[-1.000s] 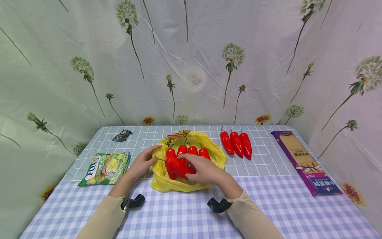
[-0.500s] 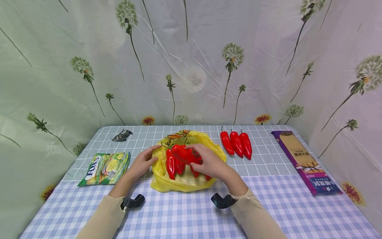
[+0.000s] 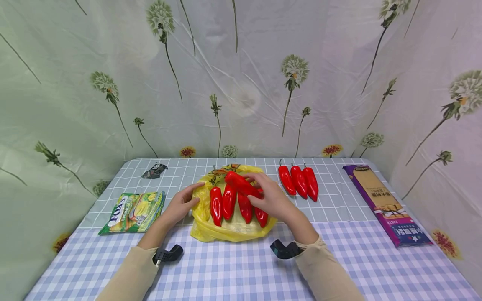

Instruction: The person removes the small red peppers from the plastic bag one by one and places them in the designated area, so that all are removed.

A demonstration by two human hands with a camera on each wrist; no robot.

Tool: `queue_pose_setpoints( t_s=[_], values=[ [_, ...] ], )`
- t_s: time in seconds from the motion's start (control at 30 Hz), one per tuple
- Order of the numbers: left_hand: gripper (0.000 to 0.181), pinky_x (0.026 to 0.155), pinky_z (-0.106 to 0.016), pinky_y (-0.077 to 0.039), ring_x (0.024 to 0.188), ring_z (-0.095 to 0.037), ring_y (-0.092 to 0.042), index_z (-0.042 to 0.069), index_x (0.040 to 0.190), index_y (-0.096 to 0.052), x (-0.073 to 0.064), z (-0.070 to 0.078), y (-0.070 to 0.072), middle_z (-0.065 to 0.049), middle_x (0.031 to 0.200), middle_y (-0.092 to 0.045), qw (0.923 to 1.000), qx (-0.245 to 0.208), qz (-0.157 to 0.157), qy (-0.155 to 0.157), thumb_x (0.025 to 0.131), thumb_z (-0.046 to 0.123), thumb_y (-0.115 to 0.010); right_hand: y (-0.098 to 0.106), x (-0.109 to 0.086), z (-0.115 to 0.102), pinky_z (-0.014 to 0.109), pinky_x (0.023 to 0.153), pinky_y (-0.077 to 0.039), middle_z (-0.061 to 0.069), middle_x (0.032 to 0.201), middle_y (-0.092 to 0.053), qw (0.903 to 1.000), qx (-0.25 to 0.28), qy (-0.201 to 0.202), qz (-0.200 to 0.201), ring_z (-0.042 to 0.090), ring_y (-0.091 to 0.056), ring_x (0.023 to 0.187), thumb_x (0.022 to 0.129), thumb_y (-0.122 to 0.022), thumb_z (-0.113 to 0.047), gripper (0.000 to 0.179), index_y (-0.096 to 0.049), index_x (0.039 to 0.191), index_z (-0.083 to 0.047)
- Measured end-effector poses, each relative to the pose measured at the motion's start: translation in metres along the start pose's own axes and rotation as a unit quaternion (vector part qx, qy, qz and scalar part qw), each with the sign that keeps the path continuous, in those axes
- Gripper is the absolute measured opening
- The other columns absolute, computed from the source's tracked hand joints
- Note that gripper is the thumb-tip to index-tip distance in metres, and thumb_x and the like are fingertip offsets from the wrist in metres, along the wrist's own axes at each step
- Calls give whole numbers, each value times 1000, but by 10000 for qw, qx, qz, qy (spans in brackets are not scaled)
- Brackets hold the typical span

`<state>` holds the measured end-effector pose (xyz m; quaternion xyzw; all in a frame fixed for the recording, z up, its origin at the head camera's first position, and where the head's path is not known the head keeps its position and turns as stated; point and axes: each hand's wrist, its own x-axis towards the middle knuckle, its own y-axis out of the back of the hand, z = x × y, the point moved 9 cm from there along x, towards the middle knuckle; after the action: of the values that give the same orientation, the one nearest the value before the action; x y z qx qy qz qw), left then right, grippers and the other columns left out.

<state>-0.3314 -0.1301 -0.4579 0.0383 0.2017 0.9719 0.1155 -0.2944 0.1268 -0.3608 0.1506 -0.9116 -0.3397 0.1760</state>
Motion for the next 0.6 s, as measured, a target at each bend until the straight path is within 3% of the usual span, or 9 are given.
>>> queue_pose_setpoints(
  t_s=[0.27, 0.6],
  values=[
    [51, 112, -50, -44, 135, -36, -50, 10, 148, -47, -14, 30, 2, -18, 155, -43, 10000, -1, -95, 13, 98, 4, -53, 9, 0, 11, 44, 86, -61, 13, 127, -65, 9996, 31, -267, 5, 30, -64, 111, 85, -73, -8, 63, -46, 141, -21],
    [51, 115, -51, -40, 138, -36, -47, 11, 148, -47, -15, 30, 2, -18, 156, -42, 10000, -17, -34, 46, 98, 5, -53, 20, 1, 22, 45, 85, -61, 17, 131, -59, 9979, 68, -617, 183, 35, -63, 115, 84, -75, -8, 68, -40, 141, -16]
  ],
)
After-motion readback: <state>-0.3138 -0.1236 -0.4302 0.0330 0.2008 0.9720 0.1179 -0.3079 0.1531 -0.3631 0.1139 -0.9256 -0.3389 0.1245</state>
